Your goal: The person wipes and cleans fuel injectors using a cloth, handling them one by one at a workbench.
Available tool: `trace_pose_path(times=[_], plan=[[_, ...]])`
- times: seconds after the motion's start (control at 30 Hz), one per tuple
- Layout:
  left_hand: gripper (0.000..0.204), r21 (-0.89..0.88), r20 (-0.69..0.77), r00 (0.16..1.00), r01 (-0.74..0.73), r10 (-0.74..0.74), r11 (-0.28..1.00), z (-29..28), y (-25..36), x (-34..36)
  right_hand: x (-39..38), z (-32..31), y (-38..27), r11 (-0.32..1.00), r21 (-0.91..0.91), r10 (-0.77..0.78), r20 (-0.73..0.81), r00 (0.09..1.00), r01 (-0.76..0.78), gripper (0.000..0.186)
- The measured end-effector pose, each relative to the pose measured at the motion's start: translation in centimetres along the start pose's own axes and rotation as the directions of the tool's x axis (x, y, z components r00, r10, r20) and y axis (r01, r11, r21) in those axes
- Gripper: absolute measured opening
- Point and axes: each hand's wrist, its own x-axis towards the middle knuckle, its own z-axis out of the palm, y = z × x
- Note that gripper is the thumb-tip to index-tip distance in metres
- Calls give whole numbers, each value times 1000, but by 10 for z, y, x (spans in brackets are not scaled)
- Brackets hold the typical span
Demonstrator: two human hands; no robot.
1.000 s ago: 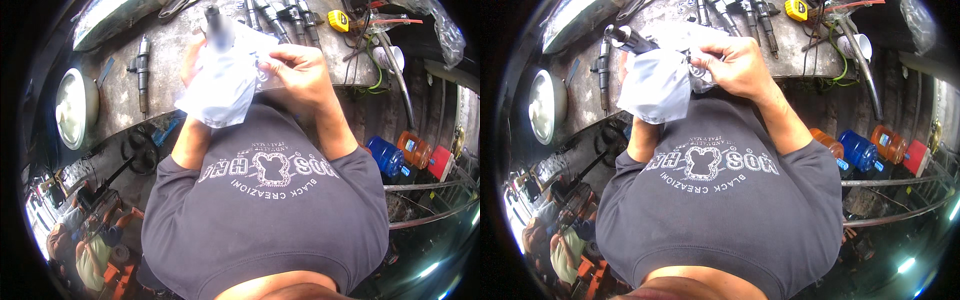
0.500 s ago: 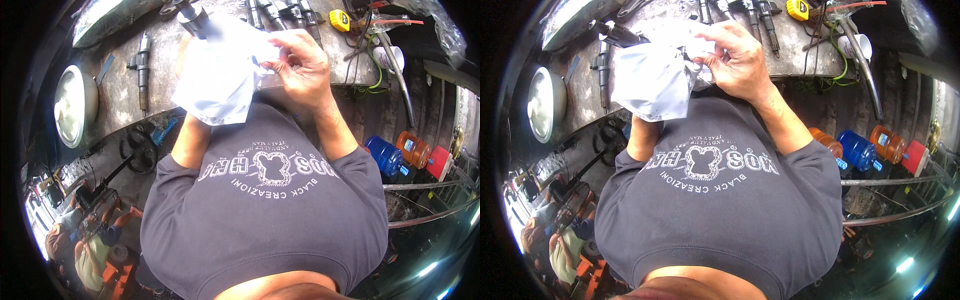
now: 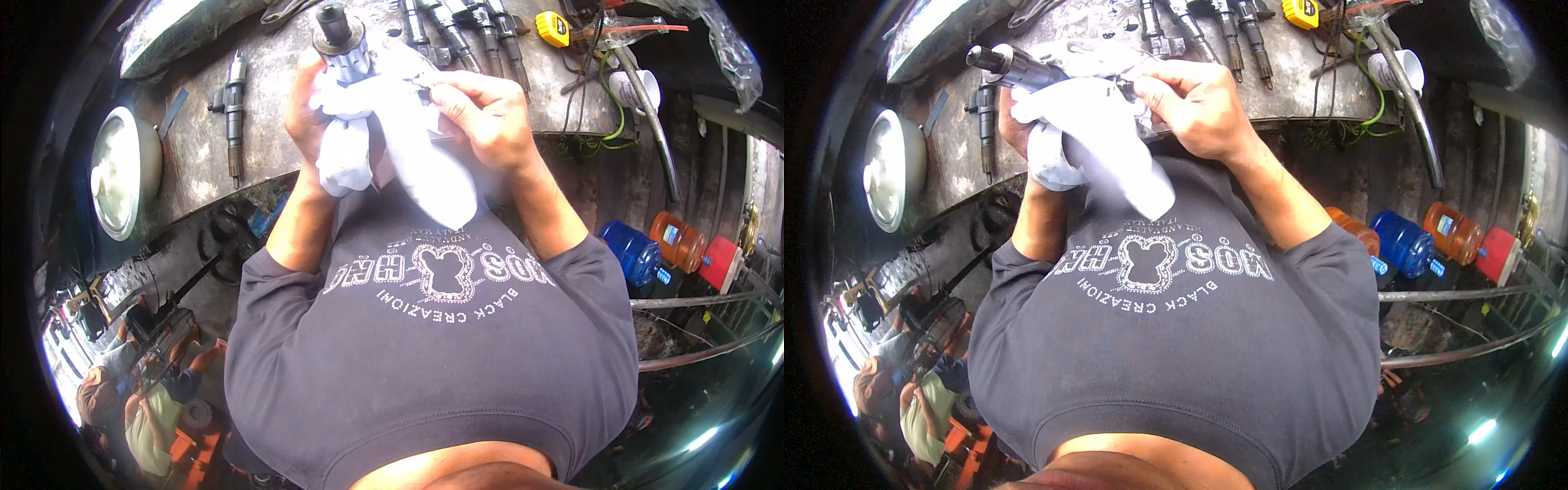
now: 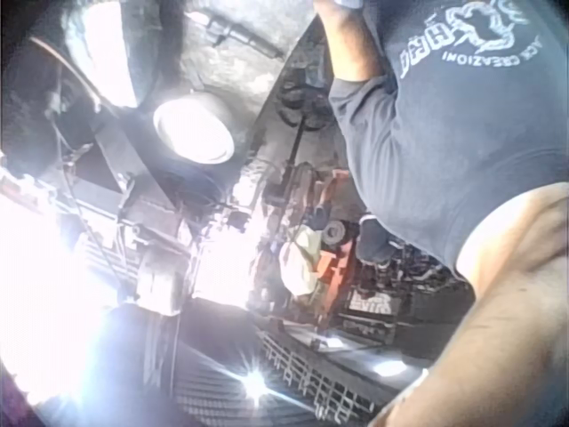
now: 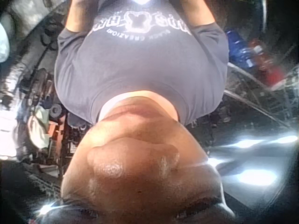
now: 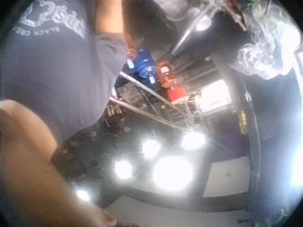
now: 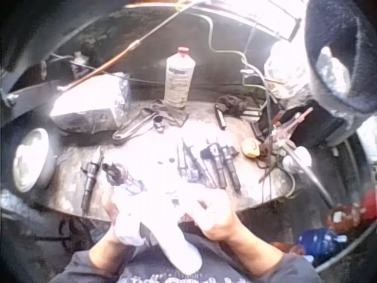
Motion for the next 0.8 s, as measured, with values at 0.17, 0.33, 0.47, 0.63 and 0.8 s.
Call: trace_pose_path(times=[0.17,0.33,0.47,0.63,0.8], plan=[[32,199,13,952,-301,304,933,1,-2,4,4,1,10,767,-381,-588,-92,804,517,15],[32,241,41,927,-371,372,897,-4,-12,1,3,3,7,772,-259,-615,-78,785,580,16],[33,146,32,932,-362,361,921,-11,-24,-9,-4,8,-1,974,86,-197,-133,971,209,12],[53,-402,62,998,7,19,916,-17,-29,-17,-7,10,0,975,128,-164,-138,977,181,14],[70,-777,311,906,417,-287,472,-20,-27,-29,-11,18,-4,978,6,-206,-159,966,209,15]])
